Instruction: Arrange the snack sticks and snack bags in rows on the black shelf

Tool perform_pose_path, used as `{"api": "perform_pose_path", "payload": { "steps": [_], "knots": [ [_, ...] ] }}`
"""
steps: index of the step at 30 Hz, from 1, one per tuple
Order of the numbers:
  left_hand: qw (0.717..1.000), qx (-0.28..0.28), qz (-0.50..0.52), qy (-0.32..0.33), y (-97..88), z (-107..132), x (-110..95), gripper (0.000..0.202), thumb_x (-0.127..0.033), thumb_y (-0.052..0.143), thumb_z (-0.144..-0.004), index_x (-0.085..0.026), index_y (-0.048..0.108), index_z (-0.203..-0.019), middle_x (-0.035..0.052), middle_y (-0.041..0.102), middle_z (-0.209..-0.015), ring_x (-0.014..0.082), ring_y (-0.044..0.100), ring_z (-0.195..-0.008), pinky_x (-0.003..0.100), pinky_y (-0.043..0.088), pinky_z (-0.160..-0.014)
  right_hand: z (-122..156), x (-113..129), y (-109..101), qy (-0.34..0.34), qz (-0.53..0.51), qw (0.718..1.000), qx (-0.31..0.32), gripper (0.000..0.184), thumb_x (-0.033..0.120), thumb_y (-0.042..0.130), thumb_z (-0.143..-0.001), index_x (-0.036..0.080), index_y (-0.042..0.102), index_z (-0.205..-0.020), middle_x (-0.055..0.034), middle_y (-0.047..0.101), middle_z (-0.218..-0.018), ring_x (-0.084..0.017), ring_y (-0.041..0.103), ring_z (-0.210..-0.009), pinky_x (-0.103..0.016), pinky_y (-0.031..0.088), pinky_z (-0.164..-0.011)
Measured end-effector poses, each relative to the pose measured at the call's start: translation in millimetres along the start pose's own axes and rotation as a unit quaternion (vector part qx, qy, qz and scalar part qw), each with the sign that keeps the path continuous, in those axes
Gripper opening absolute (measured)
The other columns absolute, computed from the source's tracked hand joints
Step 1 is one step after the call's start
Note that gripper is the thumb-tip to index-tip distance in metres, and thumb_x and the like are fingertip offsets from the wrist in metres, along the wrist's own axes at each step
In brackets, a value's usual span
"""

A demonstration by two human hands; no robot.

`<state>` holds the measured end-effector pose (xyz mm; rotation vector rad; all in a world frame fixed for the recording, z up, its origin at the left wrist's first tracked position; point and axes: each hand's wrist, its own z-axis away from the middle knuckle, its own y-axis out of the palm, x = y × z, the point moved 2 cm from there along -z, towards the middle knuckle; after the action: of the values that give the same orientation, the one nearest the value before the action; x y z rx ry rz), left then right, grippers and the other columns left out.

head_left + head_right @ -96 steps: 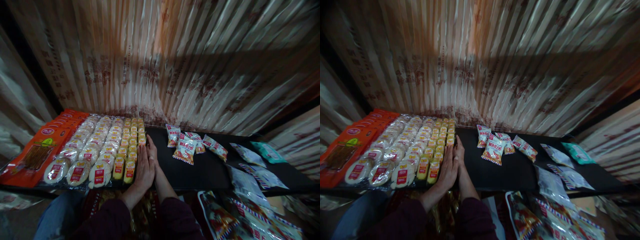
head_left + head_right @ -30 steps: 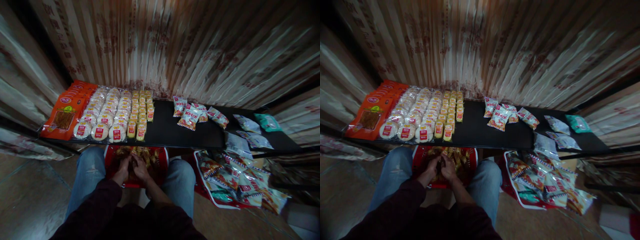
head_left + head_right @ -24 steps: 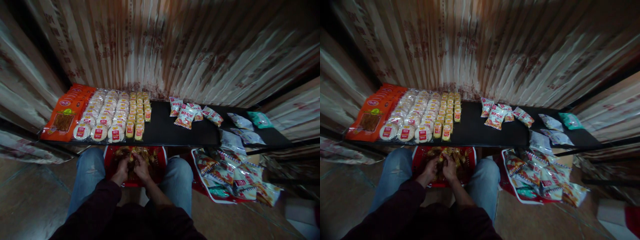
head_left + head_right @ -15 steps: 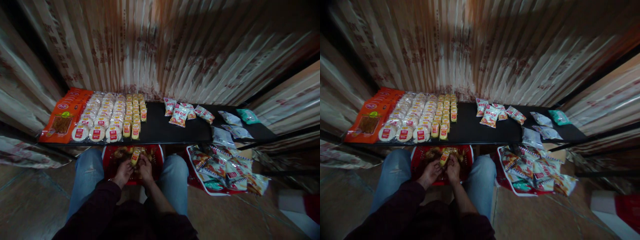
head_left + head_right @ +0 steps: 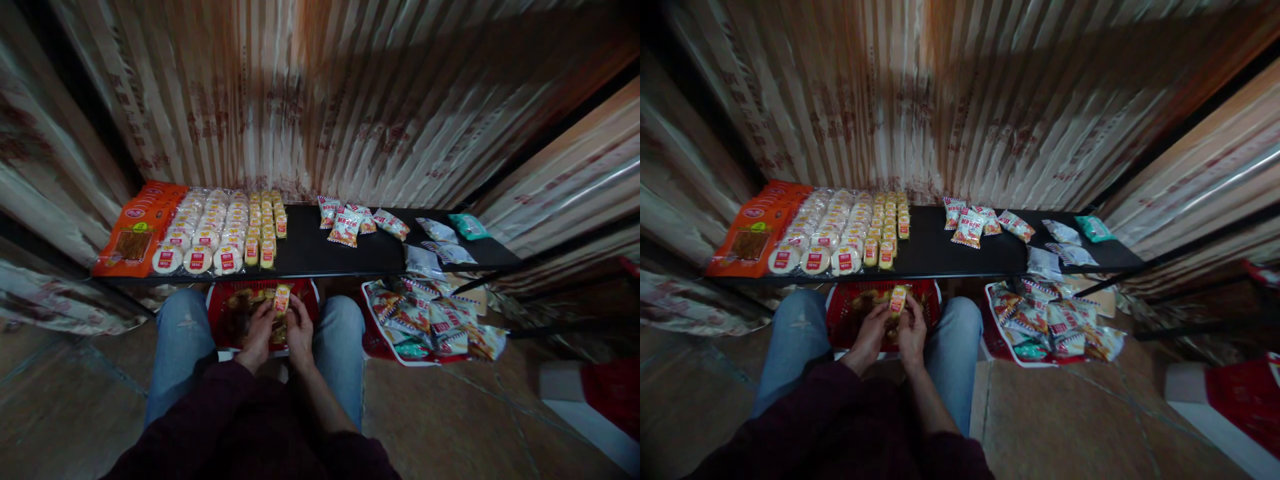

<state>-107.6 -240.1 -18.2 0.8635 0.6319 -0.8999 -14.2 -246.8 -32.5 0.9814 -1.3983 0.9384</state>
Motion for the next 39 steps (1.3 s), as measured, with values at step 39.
{"api": "perform_pose_path", "payload": {
  "steps": [39],
  "knots": [
    [0.993,0.003,-0.062,0.099,7.0,18,-21,0.038,-0.034,0.069,-0.069,-0.019,0.065,-0.104,0.0069,0.067,-0.112,0.0201,0.059,-0.106,0.031,0.041,-0.094,2,45,7,-0.066,0.050,0.996,-0.018,0.031,0.023,0.047,-0.081,0.018,0.064,-0.107,-0.0076,0.065,-0.113,-0.019,0.059,-0.106,-0.037,0.043,-0.098]
  ]
}}
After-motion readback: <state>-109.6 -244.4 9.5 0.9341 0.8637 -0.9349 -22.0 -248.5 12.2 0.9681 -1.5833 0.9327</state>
